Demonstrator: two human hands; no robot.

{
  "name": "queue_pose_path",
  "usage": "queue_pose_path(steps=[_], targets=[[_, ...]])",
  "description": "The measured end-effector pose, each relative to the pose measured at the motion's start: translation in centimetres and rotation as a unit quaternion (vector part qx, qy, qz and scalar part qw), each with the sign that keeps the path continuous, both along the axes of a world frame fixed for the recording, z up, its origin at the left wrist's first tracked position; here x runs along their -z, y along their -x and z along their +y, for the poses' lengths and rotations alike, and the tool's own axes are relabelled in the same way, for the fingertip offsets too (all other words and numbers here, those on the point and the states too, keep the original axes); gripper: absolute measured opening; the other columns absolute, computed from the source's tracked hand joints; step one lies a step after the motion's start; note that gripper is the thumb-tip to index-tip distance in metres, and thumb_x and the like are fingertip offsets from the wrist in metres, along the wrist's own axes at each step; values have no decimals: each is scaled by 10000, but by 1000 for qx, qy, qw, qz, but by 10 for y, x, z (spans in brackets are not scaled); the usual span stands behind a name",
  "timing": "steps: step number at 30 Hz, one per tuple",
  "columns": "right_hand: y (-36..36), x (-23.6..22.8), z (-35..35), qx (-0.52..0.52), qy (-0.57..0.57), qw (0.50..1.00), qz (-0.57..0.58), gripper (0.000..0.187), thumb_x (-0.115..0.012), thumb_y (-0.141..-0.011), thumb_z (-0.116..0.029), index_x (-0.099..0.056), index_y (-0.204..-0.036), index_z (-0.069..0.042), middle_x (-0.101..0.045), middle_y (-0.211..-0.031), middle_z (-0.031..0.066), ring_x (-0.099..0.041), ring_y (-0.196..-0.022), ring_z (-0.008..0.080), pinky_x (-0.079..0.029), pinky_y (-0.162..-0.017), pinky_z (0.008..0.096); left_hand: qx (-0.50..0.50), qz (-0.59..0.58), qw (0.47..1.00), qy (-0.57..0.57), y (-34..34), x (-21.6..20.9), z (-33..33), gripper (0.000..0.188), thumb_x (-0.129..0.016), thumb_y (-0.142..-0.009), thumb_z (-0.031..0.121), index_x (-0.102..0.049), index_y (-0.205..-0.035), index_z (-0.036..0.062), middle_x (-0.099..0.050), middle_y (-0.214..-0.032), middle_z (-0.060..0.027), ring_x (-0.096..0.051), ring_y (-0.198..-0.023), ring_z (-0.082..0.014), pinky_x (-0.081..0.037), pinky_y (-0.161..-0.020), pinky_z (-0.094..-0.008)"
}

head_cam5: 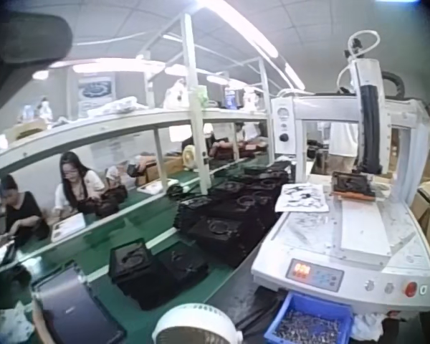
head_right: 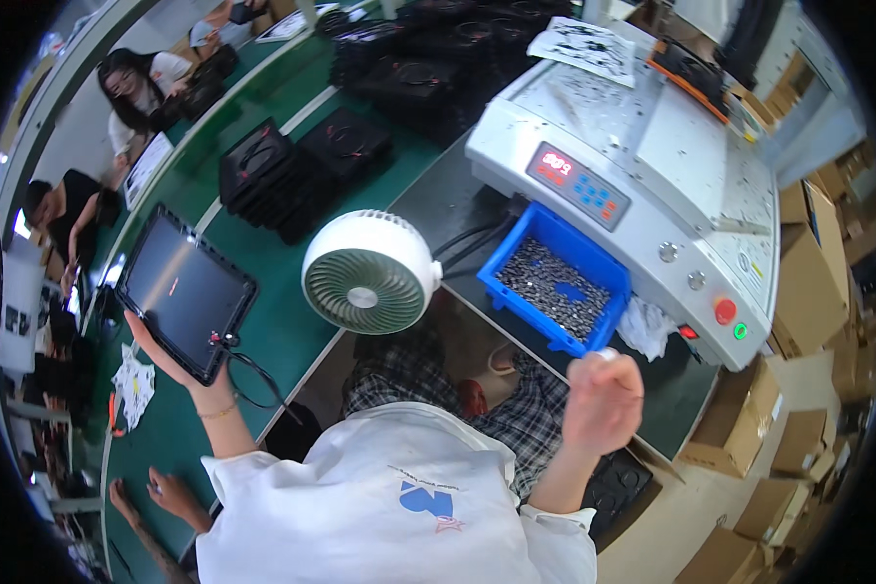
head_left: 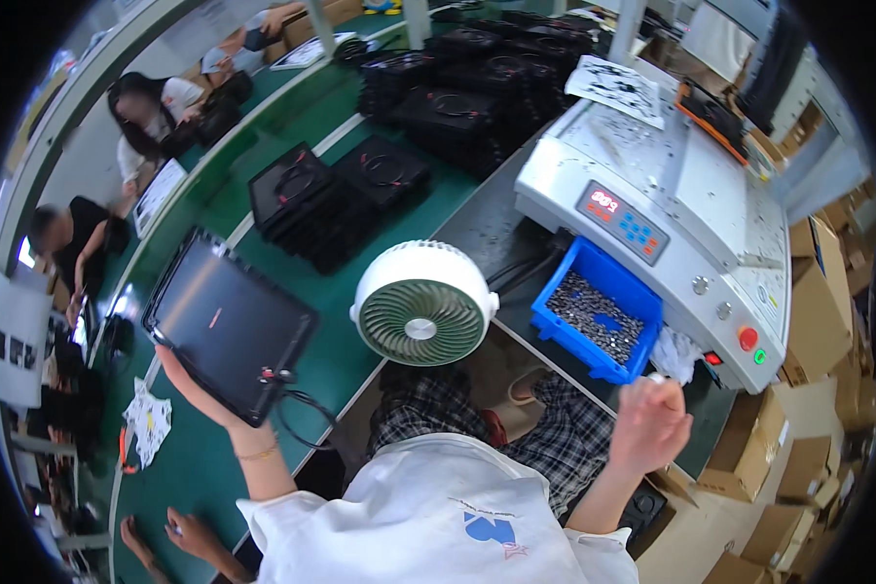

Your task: Assembling solar junction boxes by manually placing wires and metal components into a plastic housing and using an automated machine to secure them.

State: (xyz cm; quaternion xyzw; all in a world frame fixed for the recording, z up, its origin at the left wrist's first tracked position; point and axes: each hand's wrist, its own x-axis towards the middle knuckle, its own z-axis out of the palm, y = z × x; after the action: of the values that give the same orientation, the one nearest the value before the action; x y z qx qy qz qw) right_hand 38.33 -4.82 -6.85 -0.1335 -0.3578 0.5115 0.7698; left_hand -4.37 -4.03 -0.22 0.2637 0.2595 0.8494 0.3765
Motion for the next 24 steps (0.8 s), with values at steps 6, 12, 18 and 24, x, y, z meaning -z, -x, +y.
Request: queue_pose_path(steps=[6,12,18,24], targets=[[-27,2,3,41,-1,999,7,390,-486,-979,-377,-463,-798,-32,-418,-680,36,-369,-614,111,-281,-585,271,-115,-86,952,269,95,52,-103,611,-465,-958,507,-508,-1319,15,-589,-1279,-119,-594,-1127,-266,-476,-970,-389],[-33,9,12,30,11,999,-1,361,-447,-998,-326,-449,-774,-43,-404,-656,26,-353,-588,108,-274,-579,265,-28,-63,951,303,166,92,-203,756,-423,-940,593,-459,-1354,-39,-571,-1304,-168,-565,-1171,-299,-424,-1029,-395],[-20,20,15,94,68,991,-66,356,-528,-968,-283,-478,-728,-26,-467,-645,42,-398,-590,109,-288,-562,277,-402,242,790,394,165,69,-155,534,-412,-999,448,-507,-1303,20,-612,-1151,-135,-564,-1085,-237,-435,-930,-414],[-2,11,18,242,114,924,-275,224,-557,-955,-113,-522,-755,-18,-560,-717,67,-471,-611,103,-356,-570,205,165,248,906,301,42,33,41,442,-402,-1020,379,-593,-1169,10,-662,-1035,-86,-622,-868,-151,-479,-759,-269]])
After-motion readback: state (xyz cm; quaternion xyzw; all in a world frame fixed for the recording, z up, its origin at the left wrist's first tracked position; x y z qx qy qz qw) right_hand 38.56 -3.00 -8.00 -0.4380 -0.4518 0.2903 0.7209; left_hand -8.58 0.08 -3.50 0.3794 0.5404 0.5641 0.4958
